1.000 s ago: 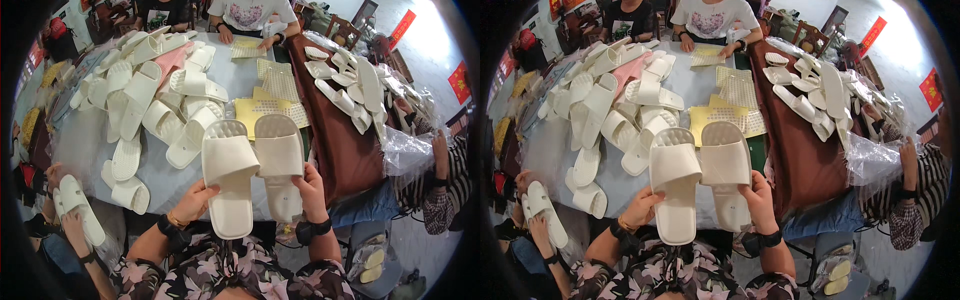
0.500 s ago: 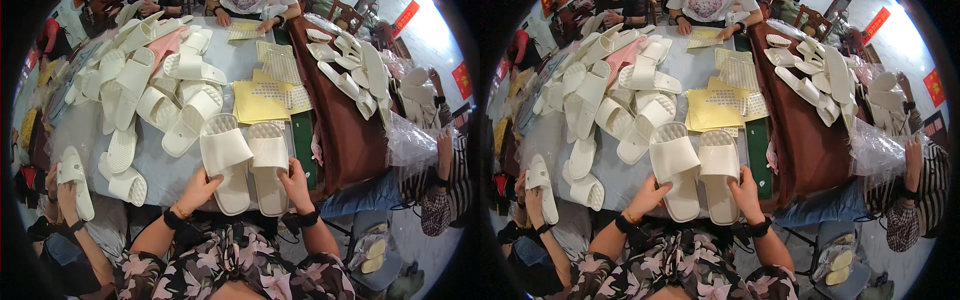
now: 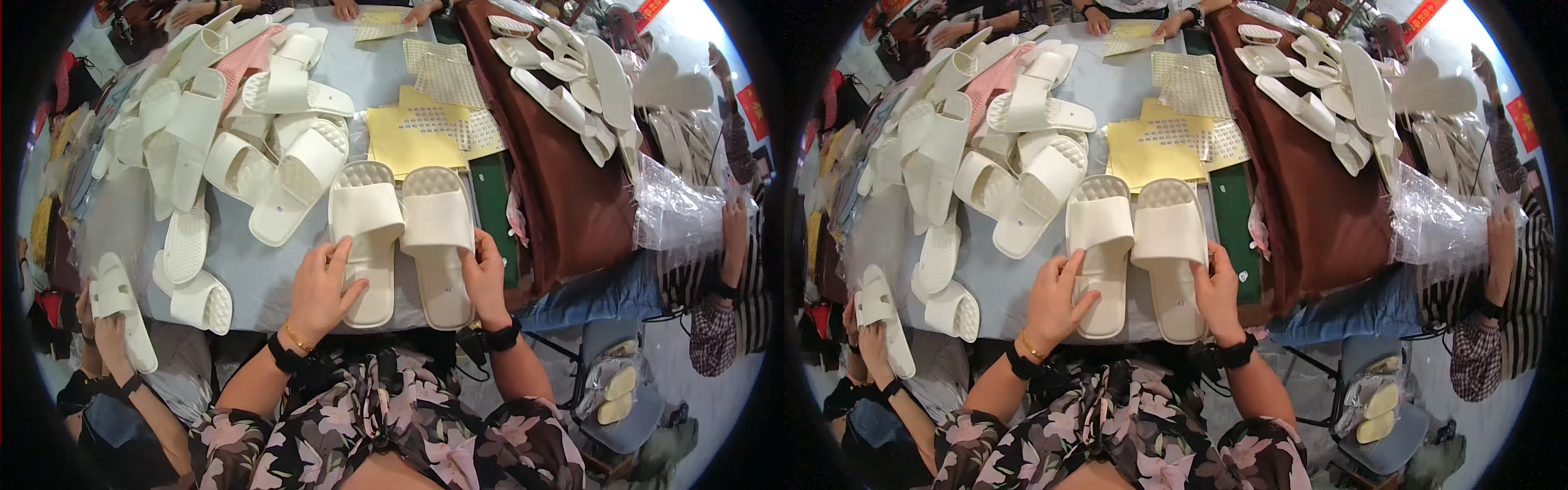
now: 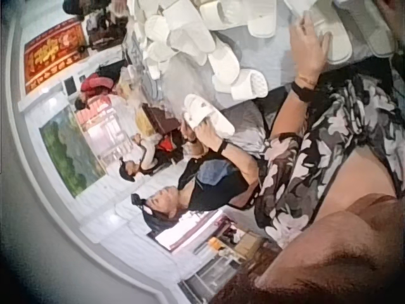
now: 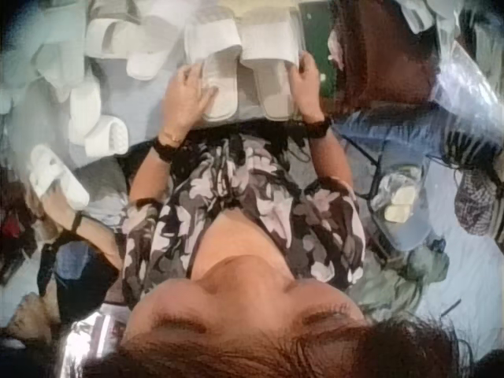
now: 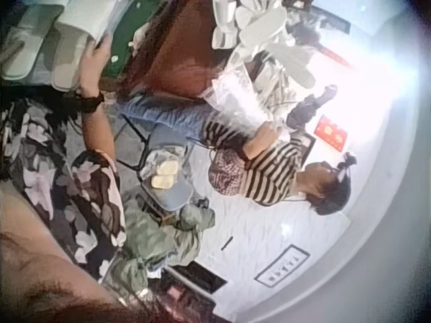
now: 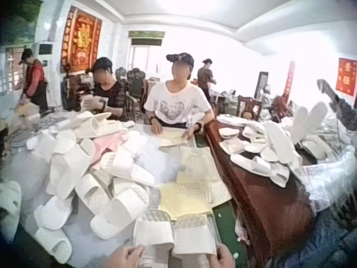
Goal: Inspecting and sorting white slippers at a production table.
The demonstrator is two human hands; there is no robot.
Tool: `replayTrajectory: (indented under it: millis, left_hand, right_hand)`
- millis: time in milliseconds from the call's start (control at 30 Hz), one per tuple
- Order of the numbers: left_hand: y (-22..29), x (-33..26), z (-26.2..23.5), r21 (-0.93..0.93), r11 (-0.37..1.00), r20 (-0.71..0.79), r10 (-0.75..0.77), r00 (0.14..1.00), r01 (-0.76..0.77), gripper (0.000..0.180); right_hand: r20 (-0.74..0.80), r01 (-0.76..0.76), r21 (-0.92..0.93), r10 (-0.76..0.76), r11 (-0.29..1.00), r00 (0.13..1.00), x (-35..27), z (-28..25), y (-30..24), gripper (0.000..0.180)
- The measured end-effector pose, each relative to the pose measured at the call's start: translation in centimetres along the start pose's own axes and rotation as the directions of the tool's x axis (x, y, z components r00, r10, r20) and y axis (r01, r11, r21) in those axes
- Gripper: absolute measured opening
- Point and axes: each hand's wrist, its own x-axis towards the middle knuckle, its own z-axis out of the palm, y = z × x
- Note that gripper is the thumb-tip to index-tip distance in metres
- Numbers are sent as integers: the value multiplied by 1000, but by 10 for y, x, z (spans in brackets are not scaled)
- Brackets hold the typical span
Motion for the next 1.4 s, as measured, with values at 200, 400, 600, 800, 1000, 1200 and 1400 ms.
replayTrajectory:
  millis: [200,400,600,800,1000,1200,1400]
  left_hand:
    - [13,-9,2,-42,999,130,10,992,-5,41]
    - [42,6,23,-140,943,145,322,935,-303,37]
    - [60,25,66,-162,857,213,515,830,-490,41]
    - [54,23,72,-217,874,135,468,873,-435,39]
    - [54,22,72,-201,878,126,462,878,-434,37]
    - [54,24,70,-197,864,106,489,866,-463,36]
    - [52,22,70,-183,857,77,502,862,-483,36]
  right_hand:
    - [36,160,-359,-158,920,987,8,0,-1,36]
    - [-2,156,-590,-195,792,981,2,9,-2,44]
    - [40,327,-557,-368,764,929,-12,2,-1,47]
    - [107,341,-510,-335,790,936,-53,-6,-13,28]
    - [151,299,-554,-260,777,954,-55,-6,-21,18]
    - [184,235,-577,-155,782,971,-48,-6,-26,12]
    - [145,199,-534,-142,822,979,-49,-6,-26,15]
